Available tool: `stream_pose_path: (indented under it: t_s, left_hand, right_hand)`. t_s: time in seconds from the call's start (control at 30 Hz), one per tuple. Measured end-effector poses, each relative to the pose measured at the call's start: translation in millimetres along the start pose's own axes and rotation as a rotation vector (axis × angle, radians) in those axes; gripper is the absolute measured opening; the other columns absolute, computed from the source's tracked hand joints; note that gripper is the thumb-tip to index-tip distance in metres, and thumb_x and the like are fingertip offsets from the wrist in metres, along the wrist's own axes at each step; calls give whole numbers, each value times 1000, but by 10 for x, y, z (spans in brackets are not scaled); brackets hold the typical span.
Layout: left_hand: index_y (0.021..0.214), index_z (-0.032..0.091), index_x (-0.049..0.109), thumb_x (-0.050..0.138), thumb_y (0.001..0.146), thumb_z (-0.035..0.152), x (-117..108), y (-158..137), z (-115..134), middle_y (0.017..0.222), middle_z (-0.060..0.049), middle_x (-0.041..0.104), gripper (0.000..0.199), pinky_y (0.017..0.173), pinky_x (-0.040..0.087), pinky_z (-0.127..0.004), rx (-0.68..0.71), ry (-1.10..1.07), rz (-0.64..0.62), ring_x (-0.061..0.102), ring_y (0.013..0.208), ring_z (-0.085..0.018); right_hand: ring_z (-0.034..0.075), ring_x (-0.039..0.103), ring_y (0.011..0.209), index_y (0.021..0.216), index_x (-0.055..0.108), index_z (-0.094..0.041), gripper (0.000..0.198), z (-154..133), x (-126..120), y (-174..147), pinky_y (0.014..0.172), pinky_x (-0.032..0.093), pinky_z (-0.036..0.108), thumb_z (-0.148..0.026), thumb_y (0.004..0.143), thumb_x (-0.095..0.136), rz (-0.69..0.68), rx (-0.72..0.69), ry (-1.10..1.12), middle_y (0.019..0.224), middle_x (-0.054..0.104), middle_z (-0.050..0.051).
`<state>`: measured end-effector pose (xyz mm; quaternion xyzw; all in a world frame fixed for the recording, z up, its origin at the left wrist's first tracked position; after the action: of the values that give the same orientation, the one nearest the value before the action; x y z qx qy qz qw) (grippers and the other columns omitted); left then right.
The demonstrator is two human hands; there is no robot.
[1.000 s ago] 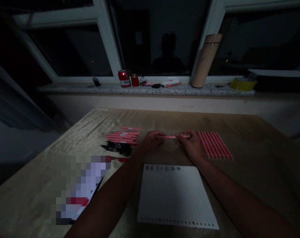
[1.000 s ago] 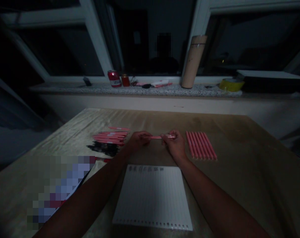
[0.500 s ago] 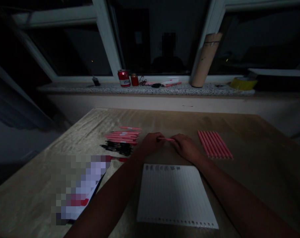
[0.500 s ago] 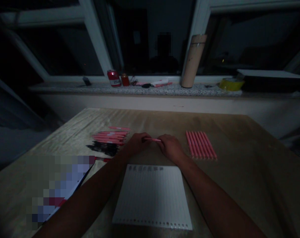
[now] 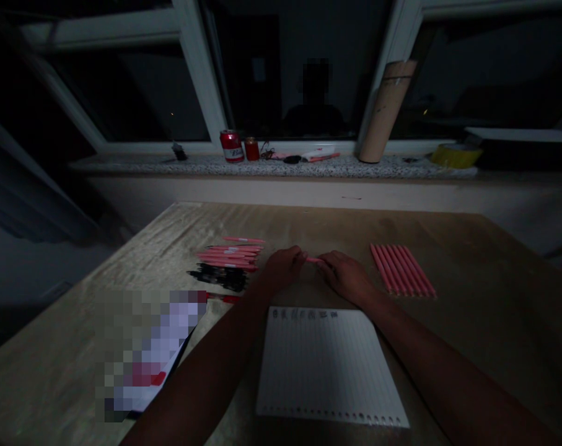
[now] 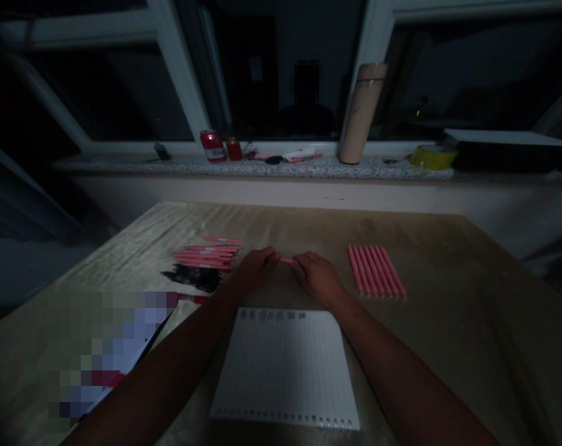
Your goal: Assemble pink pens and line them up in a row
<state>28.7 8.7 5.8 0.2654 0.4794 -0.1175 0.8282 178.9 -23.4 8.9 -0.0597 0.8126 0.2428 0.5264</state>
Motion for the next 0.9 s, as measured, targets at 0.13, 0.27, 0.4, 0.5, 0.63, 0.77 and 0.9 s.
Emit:
stream_pose_path:
  t_s: [0.13,0.27,0.4,0.5,0.63,0.77,0.9]
  left_hand:
    - [70,16,49,30,90,40,11,12,-14,61,1,50,37,55,28,-23,27,-64,-5,48,58,-11]
    - [67,16,49,30,90,38,18,26,-16,59,2,48,38,56,29,-23,26,-119,-12,46,57,-11]
    - [65,16,48,29,90,39,20,35,-22,58,2,47,39,56,30,-24,4,-160,-36,45,57,-11]
    - [65,16,48,29,90,38,19,41,-32,58,2,47,38,56,31,-23,-6,-197,-35,44,57,-11]
    - [63,16,47,30,89,38,23,48,-42,58,2,45,38,56,31,-23,-16,-239,-37,43,57,-11]
    - [62,16,45,27,89,41,7,48,-41,59,2,45,41,57,33,-23,-50,-301,-44,42,59,-11]
    - [58,16,44,27,87,43,-5,44,-45,57,2,42,44,55,32,-23,-104,-346,-46,40,58,-11]
  right_hand:
    - [16,57,81,99,62,-21,33,3,15,-2,70,39,25,-37,93,34,-10,15,-10,89,64,6]
    - [16,57,81,99,63,-22,34,-2,4,-2,70,38,24,-37,93,33,7,16,-39,87,63,5]
    - [16,57,80,98,63,-23,33,-10,-10,-2,68,38,24,-37,93,34,1,22,-71,85,63,4]
    - [15,57,80,100,63,-24,33,-19,-16,-1,67,37,23,-37,93,34,-10,26,-78,85,63,4]
    - [16,57,79,100,64,-24,33,-28,-30,-3,67,37,24,-37,92,35,-5,32,-84,85,63,4]
    - [16,58,80,101,63,-23,32,-41,-44,-4,67,38,24,-36,92,36,6,12,-72,86,63,5]
    - [17,57,81,103,63,-24,32,-47,-41,-6,69,39,25,-36,92,36,20,-7,-55,87,63,5]
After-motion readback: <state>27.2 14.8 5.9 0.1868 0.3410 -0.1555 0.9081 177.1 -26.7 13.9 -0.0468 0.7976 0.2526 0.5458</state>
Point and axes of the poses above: each hand's wrist, its own y-axis towards the middle knuckle, its own x-axis out of the palm, z = x × y, the point moved 5 cm from there along y, towards the middle knuckle
